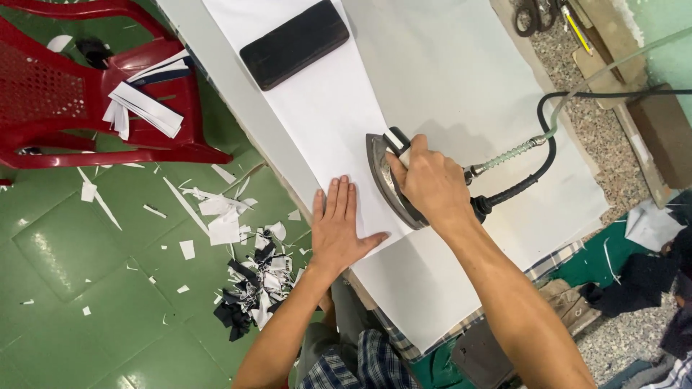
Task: The person irons a white garment on a table using a steam iron. They repeatedly smooth the fabric with one hand while moving the iron with the other, occasionally using a black rectangular object to press the fabric. The garment is repositioned several times during the process.
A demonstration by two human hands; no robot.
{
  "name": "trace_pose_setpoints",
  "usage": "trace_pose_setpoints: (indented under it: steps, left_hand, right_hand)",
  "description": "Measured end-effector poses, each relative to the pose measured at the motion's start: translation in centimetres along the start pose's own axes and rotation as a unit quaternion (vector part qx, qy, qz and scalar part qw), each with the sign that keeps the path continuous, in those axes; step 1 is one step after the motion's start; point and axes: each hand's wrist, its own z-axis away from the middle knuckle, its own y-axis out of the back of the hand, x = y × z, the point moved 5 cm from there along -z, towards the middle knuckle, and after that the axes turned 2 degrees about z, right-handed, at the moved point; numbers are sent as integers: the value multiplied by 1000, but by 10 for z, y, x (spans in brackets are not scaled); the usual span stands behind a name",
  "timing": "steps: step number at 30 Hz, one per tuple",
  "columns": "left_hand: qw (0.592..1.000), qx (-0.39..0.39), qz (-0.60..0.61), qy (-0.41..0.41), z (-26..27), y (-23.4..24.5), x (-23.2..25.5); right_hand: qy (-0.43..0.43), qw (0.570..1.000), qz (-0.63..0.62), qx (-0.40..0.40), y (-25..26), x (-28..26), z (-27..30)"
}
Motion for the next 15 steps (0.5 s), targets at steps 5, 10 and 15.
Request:
trace_pose_setpoints:
  steps: [5, 10, 15]
  left_hand:
    - [1000, 27, -3, -7, 2, -1, -1]
    - [1000, 17, 4, -1, 7, 8, 4]
    - [1000, 1, -3, 4, 6, 8, 4]
  right_hand:
    - [4, 1000, -10, 11, -3, -1, -8]
    - [-12, 999, -37, 12, -9, 10, 10]
    - [-26, 999, -41, -9, -11, 26, 44]
